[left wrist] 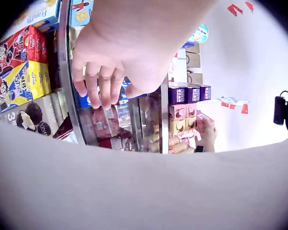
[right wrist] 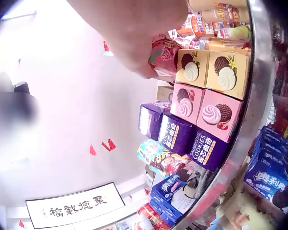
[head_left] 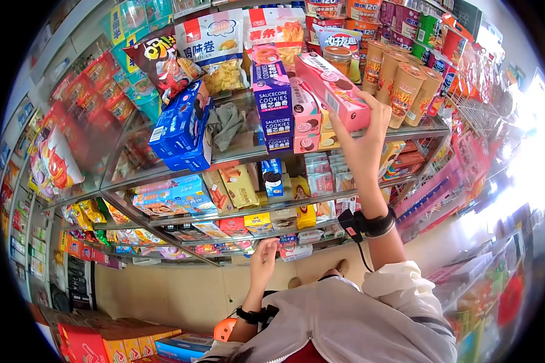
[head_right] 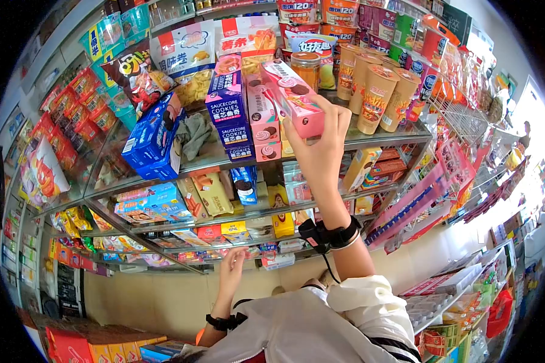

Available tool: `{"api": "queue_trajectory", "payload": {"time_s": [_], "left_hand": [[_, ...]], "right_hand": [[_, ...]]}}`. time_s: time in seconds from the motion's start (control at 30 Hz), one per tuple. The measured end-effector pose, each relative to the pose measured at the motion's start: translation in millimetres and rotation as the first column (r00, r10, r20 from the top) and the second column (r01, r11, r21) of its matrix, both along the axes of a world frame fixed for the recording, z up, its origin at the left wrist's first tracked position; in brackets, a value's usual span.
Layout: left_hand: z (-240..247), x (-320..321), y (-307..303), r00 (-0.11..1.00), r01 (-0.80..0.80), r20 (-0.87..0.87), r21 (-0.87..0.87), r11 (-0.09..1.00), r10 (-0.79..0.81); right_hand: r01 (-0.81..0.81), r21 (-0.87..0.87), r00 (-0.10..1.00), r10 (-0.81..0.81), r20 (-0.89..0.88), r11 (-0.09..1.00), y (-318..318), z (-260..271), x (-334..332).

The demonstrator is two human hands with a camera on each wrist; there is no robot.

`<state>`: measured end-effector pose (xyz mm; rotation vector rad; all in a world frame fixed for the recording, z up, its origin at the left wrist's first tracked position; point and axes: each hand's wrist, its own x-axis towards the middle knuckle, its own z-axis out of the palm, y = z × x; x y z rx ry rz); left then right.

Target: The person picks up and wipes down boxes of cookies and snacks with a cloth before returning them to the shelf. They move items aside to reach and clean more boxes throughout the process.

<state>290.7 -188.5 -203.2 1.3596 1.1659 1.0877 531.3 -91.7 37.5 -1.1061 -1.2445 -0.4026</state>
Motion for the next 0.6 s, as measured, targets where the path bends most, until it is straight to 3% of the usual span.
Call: {"api": "queue_trajectory", "payload": {"time_s": [0.17, 0.23, 0.3, 0.37, 0.4, 0.43, 0.47, 0.5, 0.53, 0.57, 0.6], "left_hand": [[-8, 0, 2, 0.999, 0.005, -0.046, 0.027, 1.000, -0.004], [-8, 1, 4, 1.000, 0.024, -0.019, 0.018, 1.000, -0.023], [-2, 1, 4, 0.999, 0.040, -0.009, -0.028, 0.999, -0.040], [0, 2, 5, 0.998, 0.056, 0.001, -0.082, 0.995, -0.056], [0, 3, 6, 0.996, 0.083, 0.039, -0.070, 0.994, -0.080], [1, 3, 6, 0.992, 0.108, 0.077, -0.058, 0.992, -0.104], [5, 4, 7, 0.991, 0.110, 0.078, -0.064, 0.992, -0.105], [15, 6, 8, 0.967, 0.212, 0.169, -0.124, 0.969, -0.190], [24, 8, 11, 0.928, 0.315, 0.264, -0.172, 0.934, -0.264], [31, 8, 16, 0.870, 0.452, 0.308, -0.187, 0.872, -0.385], [47, 13, 20, 0.760, 0.575, 0.435, -0.105, 0.811, -0.483]], "right_hand": [[0.014, -0.019, 0.999, -0.013, 0.044, 1.000, -10, 2, 9], [-0.239, 0.115, 0.924, 0.262, -0.278, 0.964, -21, 3, 12], [-0.075, 0.238, 0.955, 0.138, -0.261, 0.968, -35, 1, 28], [-0.063, 0.450, 0.845, 0.288, -0.451, 0.891, -55, 18, 34], [-0.061, 0.446, 0.845, 0.283, -0.453, 0.893, -66, 21, 41], [0.096, 0.371, 0.947, 0.030, -0.319, 0.924, -77, 22, 51], [0.263, 0.322, 0.963, -0.224, -0.152, 0.910, -84, 24, 55], [0.263, 0.317, 0.962, -0.226, -0.150, 0.911, -88, 27, 54], [0.118, 0.239, 0.914, -0.011, -0.405, 0.964, -92, 30, 52], [-0.050, 0.205, 0.751, 0.172, -0.637, 0.977, -94, 33, 49], [-0.219, 0.217, 0.494, 0.300, -0.816, 0.951, -96, 34, 46]]}}
